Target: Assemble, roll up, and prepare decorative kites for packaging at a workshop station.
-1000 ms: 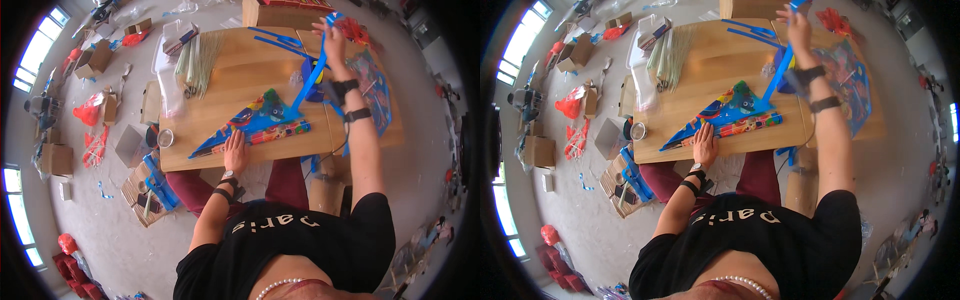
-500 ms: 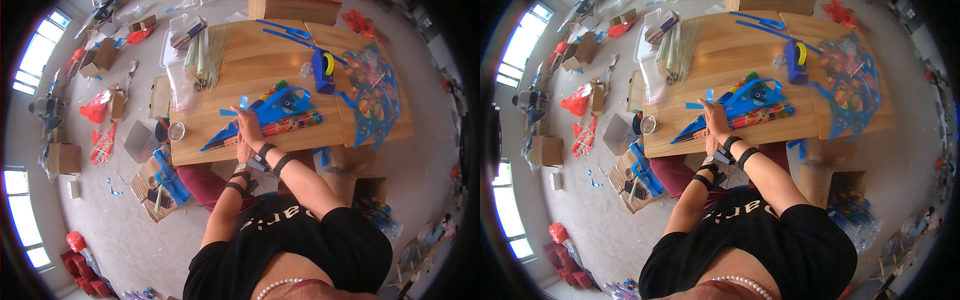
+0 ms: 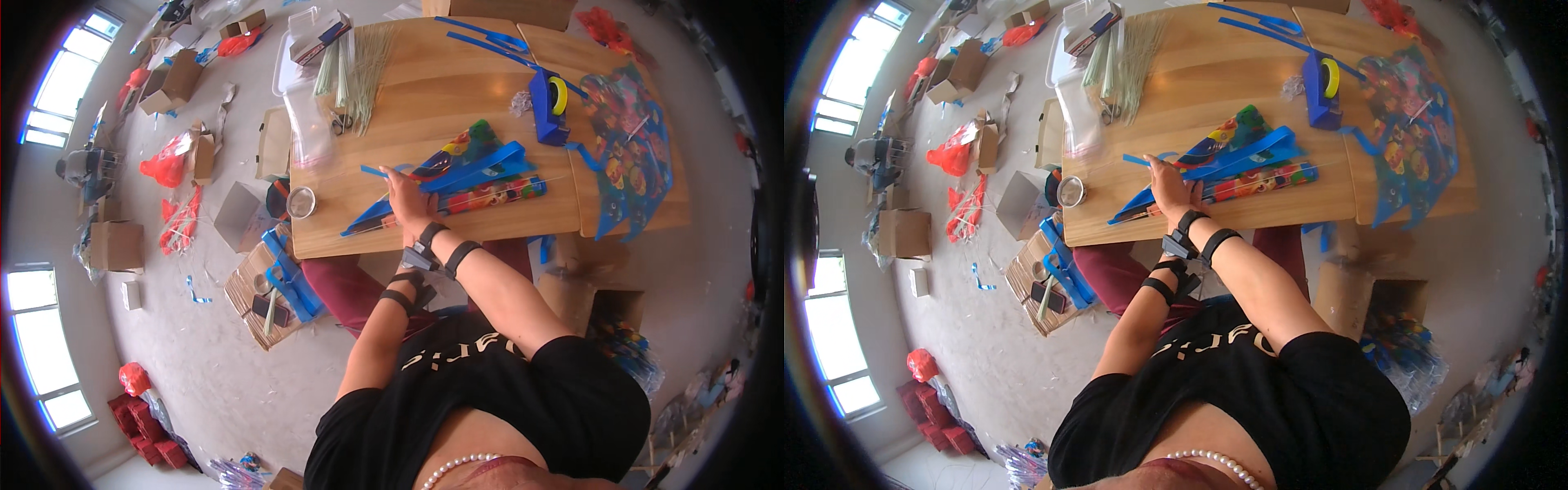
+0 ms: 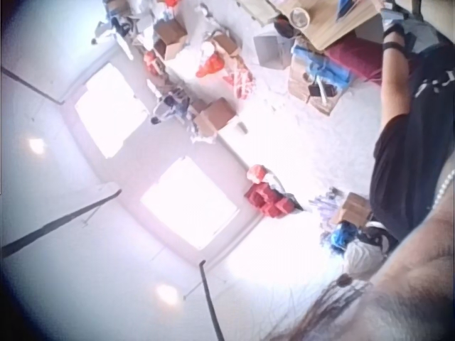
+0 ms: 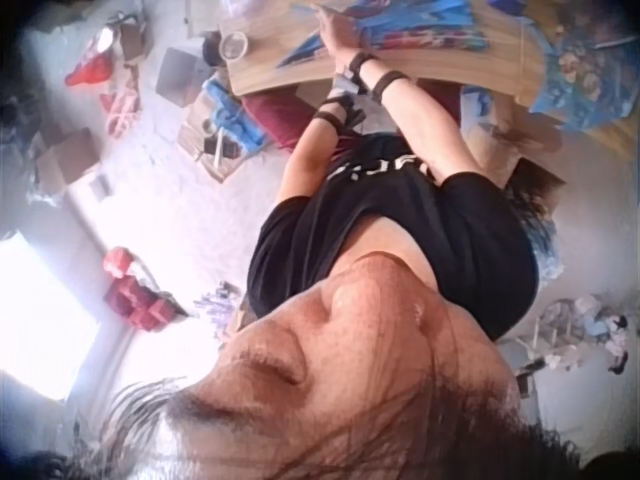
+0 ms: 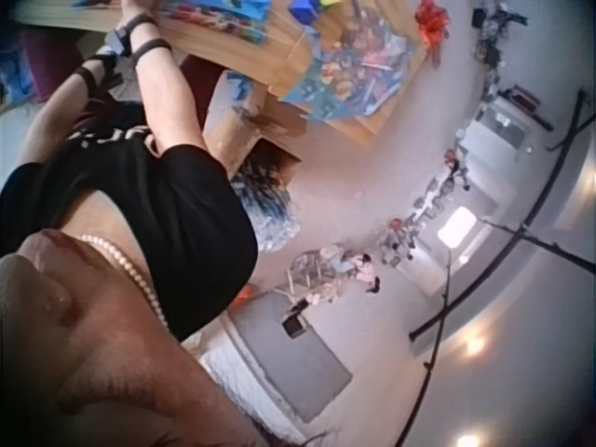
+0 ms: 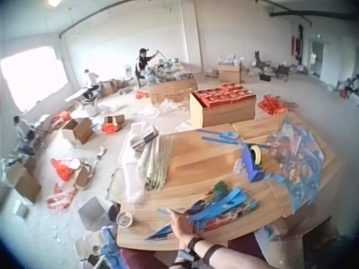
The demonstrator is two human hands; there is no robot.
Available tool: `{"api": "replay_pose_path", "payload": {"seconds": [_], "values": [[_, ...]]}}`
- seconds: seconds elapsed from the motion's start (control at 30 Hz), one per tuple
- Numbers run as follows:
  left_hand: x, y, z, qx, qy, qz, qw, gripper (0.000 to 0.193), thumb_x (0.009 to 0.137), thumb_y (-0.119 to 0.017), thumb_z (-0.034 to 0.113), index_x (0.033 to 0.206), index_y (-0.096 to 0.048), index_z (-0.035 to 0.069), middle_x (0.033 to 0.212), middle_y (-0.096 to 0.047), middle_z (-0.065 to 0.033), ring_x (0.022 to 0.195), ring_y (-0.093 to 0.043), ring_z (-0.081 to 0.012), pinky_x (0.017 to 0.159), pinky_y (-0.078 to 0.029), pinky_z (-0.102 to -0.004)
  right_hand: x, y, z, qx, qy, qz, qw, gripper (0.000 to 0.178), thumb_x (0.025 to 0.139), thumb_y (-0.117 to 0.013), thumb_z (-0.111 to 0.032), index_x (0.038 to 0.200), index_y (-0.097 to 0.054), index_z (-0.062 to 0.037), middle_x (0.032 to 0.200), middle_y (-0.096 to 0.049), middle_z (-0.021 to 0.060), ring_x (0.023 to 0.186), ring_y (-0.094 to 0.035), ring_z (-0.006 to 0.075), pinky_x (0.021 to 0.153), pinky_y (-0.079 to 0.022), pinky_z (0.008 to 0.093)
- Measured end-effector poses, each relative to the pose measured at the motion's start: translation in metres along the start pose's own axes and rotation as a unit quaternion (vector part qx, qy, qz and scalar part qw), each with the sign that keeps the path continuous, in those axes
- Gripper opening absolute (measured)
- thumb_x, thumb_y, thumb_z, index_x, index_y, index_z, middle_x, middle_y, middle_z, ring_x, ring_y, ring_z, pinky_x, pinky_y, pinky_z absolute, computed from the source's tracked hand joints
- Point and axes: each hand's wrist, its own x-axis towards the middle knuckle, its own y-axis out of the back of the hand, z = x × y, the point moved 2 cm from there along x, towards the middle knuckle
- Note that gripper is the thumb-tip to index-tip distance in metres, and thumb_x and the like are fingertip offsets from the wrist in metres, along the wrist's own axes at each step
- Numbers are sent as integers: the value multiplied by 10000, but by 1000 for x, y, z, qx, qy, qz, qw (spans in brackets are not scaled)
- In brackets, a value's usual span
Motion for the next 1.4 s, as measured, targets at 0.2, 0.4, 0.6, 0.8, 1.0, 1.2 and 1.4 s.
{"api": "replay_pose_path", "payload": {"seconds": [0.2, 0.4, 0.6, 0.8, 1.0, 1.2, 1.4], "values": [[6, 3, 3, 5, -1, 2, 1000, 531, 979, -535, 212, 1475, -520, 24, 1558, -476, -175, 1496, -376, -335, 1259, -250, -514, 3, -2, 1, 2, -15, 7, 1000, 293, 1045, -542, -108, 1303, -645, -15, 1178, -700, 270, 1117, -656, 444, 924, -540, 473], [9, 2, 3, 9, 1, 3, 1000, 547, 972, -539, 213, 1479, -508, 9, 1554, -474, -182, 1490, -380, -343, 1254, -260, -511, -4, -10, 9, -29, 16, 42, 999, 278, 999, -582, -74, 1246, -677, 12, 1049, -725, 268, 997, -687, 424, 907, -544, 466], [10, -2, -4, 16, 3, 1, 1000, 563, 966, -543, 213, 1482, -497, -6, 1550, -471, -189, 1484, -383, -351, 1250, -270, -508, -9, -15, 14, -42, -3, 16, 999, 324, 1015, -570, -137, 1316, -648, -45, 1158, -712, 228, 1098, -660, 398, 1012, -507, 507], [5, -8, -5, 24, -3, -1, 1000, 581, 959, -546, 214, 1486, -485, -22, 1547, -468, -197, 1477, -387, -360, 1245, -280, -505, -8, 16, -8, -27, -88, -44, 995, 370, 1003, -579, -127, 1367, -613, -67, 1257, -691, 214, 1181, -642, 380, 1038, -501, 499], [4, -6, 4, 9, 37, -60, 997, 599, 952, -550, 215, 1490, -474, -37, 1543, -466, -204, 1471, -391, -368, 1240, -290, -502, 9, 62, 8, -15, -18, -25, 999, 418, 956, -539, 18, 1362, -611, -51, 1226, -700, 238, 1170, -644, 431, 977, -527, 475], [8, 15, 22, -34, 32, 21, 999, 592, 988, -546, 261, 1484, -482, -55, 1549, -461, -233, 1461, -401, -395, 1238, -280, -510, 11, 108, 56, -141, 27, 42, 989, 492, 885, -576, 84, 1345, -632, -84, 1154, -736, 193, 1031, -650, 428, 917, -519, 498], [11, 19, 24, -26, 27, 37, 999, 591, 980, -558, 267, 1473, -493, -52, 1515, -499, -238, 1443, -428, -398, 1232, -289, -516, 6, 123, 73, -264, 65, 8, 962, 476, 835, -738, -26, 1298, -662, -112, 1138, -660, 141, 1074, -611, 347, 924, -484, 478]]}}
